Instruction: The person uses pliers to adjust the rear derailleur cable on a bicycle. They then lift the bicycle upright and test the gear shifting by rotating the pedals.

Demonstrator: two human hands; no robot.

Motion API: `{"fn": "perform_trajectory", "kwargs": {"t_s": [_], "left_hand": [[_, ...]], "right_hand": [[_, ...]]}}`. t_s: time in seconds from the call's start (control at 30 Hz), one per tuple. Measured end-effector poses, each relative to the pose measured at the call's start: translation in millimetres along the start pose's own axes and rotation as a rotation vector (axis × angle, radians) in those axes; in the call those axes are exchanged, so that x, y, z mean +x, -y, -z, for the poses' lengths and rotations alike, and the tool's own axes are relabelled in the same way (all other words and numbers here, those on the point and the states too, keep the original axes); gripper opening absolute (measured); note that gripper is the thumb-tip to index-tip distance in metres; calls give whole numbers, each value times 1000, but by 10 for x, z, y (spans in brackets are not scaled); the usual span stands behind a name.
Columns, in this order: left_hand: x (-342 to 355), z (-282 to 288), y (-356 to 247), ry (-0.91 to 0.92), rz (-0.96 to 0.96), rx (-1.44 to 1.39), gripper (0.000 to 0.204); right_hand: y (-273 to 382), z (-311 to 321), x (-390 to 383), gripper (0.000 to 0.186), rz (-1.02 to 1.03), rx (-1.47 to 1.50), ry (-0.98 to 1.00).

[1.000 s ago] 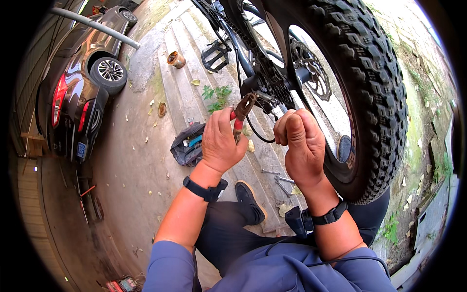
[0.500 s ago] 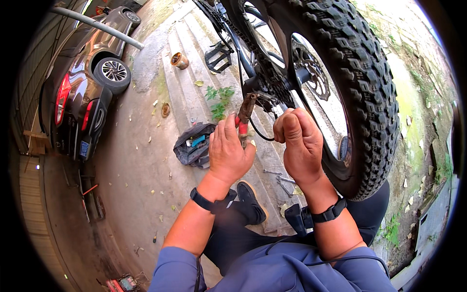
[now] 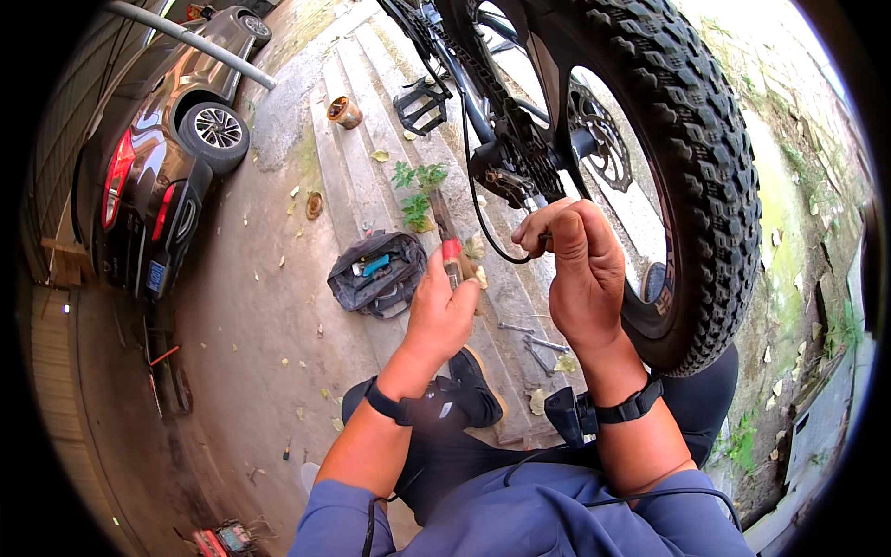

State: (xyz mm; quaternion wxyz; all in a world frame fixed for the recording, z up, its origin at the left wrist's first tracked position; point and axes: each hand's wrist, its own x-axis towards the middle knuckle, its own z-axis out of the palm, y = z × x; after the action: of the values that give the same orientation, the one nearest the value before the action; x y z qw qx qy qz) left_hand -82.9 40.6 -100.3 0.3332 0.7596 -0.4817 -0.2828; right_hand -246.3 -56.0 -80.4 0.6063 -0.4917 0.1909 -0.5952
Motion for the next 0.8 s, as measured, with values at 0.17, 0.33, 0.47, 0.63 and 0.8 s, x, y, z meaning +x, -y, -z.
{"fn": "perform_trajectory", "kwargs": {"t_s": [0.17,0.33,0.47,0.63,0.8], "left_hand": [[-122,105,-284,116,245,-711,45],[-432,-33,-92,204,525,-1162,46],[-622,-132,239,392,647,-1286,42],[-340,-30,-233,164,400,-934,56],[-14,-207,-16,-183,-51,-75,64]], "right_hand": [[37,-30,47,35,35,-7,-72],[53,20,71,37,11,-80,-78],[183,0,89,40,-68,-81,8],[26,60,89,47,-108,107,51],[-7,32,120,53,-134,298,31]]}}
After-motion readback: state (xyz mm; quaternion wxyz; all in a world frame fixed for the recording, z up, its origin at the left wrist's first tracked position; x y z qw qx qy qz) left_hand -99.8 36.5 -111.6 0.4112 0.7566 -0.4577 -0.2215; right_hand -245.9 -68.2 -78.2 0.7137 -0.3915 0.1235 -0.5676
